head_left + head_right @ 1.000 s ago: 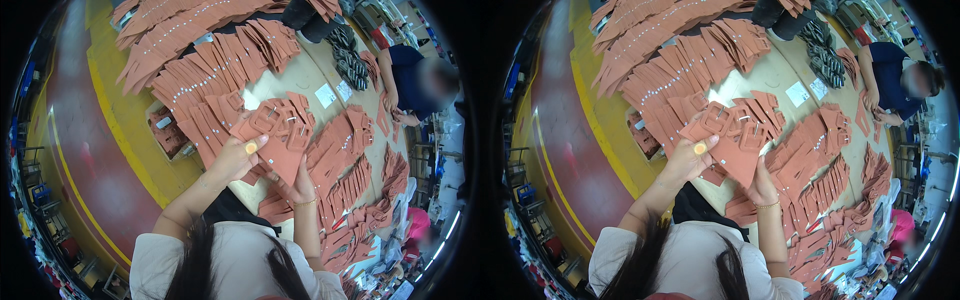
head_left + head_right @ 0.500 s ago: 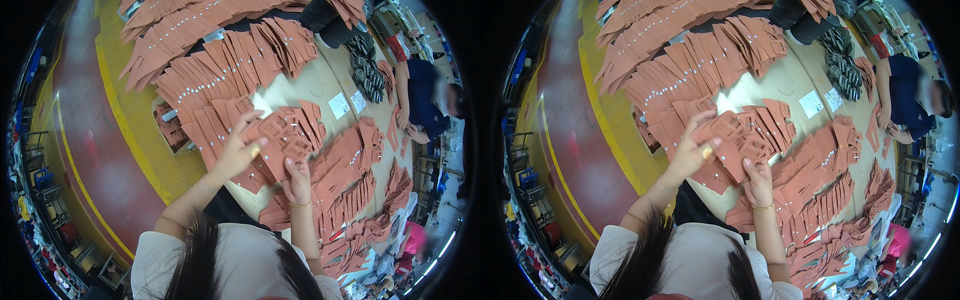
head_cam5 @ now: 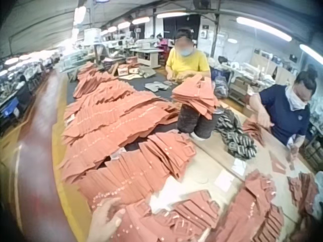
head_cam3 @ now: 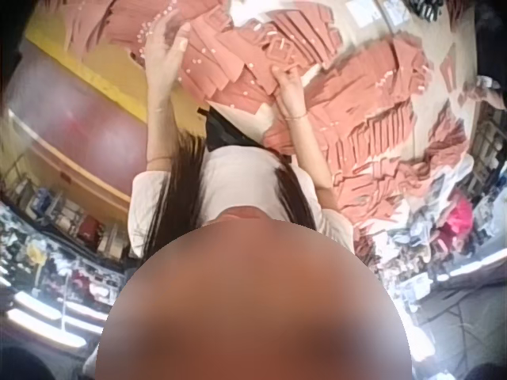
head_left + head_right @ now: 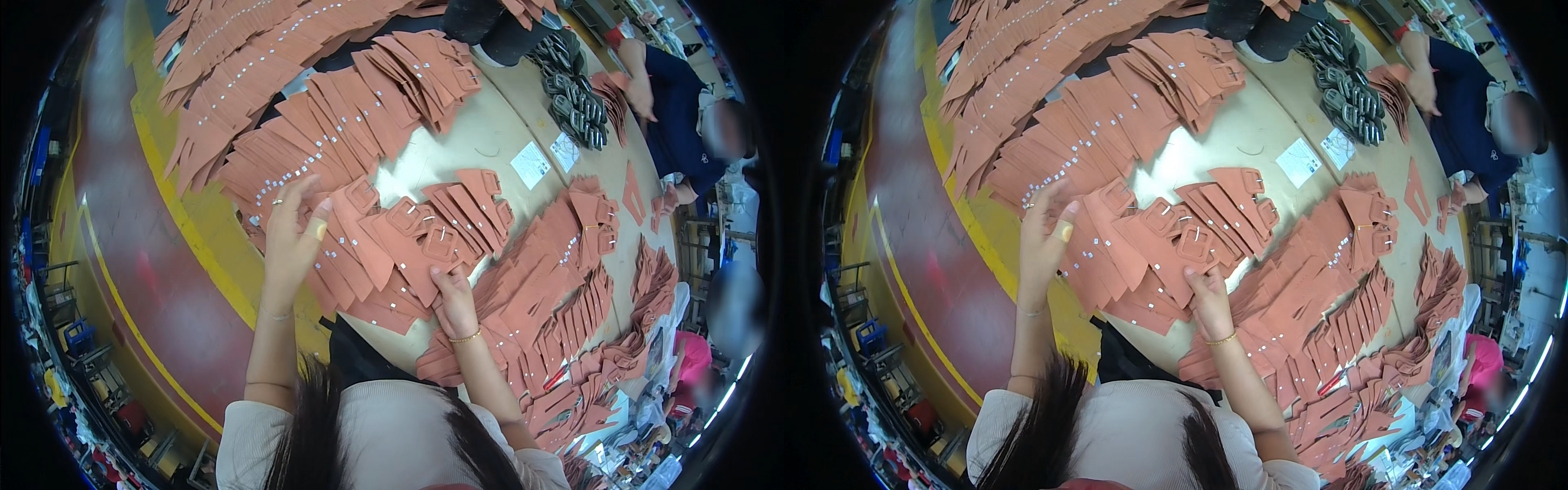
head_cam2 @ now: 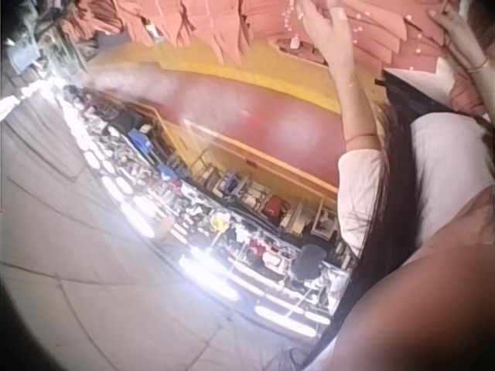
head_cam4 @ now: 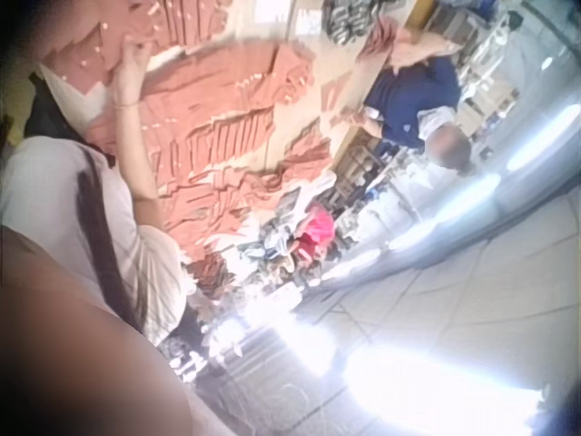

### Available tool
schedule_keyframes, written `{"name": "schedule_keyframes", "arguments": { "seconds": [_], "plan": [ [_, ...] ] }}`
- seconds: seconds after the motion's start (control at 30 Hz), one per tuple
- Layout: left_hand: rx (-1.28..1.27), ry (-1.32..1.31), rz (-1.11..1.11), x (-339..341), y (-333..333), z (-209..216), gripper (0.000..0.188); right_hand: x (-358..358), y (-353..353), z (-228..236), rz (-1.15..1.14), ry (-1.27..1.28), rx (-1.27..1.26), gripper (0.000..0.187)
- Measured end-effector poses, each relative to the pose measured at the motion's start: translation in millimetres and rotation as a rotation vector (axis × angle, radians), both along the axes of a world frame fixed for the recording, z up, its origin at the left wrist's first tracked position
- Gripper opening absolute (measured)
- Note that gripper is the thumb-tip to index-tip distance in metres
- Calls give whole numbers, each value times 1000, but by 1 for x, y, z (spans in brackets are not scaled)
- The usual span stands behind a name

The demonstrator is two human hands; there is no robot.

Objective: The person repeatedly picks up pink fabric belt pieces, aligns them with metal buckles, and stacks them on a table. The person also handles green belt pieces with buckles and stacks them separately. The task involves repetitive pick, align, and stack motions.

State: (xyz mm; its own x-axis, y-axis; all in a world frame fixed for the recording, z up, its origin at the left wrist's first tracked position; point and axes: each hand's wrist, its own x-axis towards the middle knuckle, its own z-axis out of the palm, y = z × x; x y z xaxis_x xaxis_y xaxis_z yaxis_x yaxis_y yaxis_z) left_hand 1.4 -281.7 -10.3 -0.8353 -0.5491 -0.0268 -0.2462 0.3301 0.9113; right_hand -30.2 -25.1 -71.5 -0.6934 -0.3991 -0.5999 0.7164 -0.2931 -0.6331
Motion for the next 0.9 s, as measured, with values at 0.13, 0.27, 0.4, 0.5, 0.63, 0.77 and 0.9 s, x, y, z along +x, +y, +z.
{"name": "schedule_keyframes", "arguments": {
  "seconds": [0.13, 0.27, 0.4, 0.5, 0.63, 0.77, 0.9],
  "plan": [
    [-524, -161, -191, -19, 10, 0, 53, 1, 0, -6, -31, 8, 8, 33],
    [-630, -349, -266, -38, 19, -13, 64, 3, 3, -6, -14, 11, 19, 33],
    [-641, -401, -232, -41, 20, -23, 65, 3, 1, -3, 29, 32, 65, 30],
    [-645, -347, -257, -32, 14, -28, 65, 2, 0, -1, 42, 63, 52, 31],
    [-584, -251, -326, -19, -6, -32, 65, 2, -2, 1, 60, 65, 101, 31],
    [-534, -273, -358, -8, -16, -31, 64, 3, -4, 3, 58, 88, 118, 29],
    [-494, -300, -328, 0, -13, -31, 62, 3, -5, 4, 57, 72, 146, 28]
  ]
}}
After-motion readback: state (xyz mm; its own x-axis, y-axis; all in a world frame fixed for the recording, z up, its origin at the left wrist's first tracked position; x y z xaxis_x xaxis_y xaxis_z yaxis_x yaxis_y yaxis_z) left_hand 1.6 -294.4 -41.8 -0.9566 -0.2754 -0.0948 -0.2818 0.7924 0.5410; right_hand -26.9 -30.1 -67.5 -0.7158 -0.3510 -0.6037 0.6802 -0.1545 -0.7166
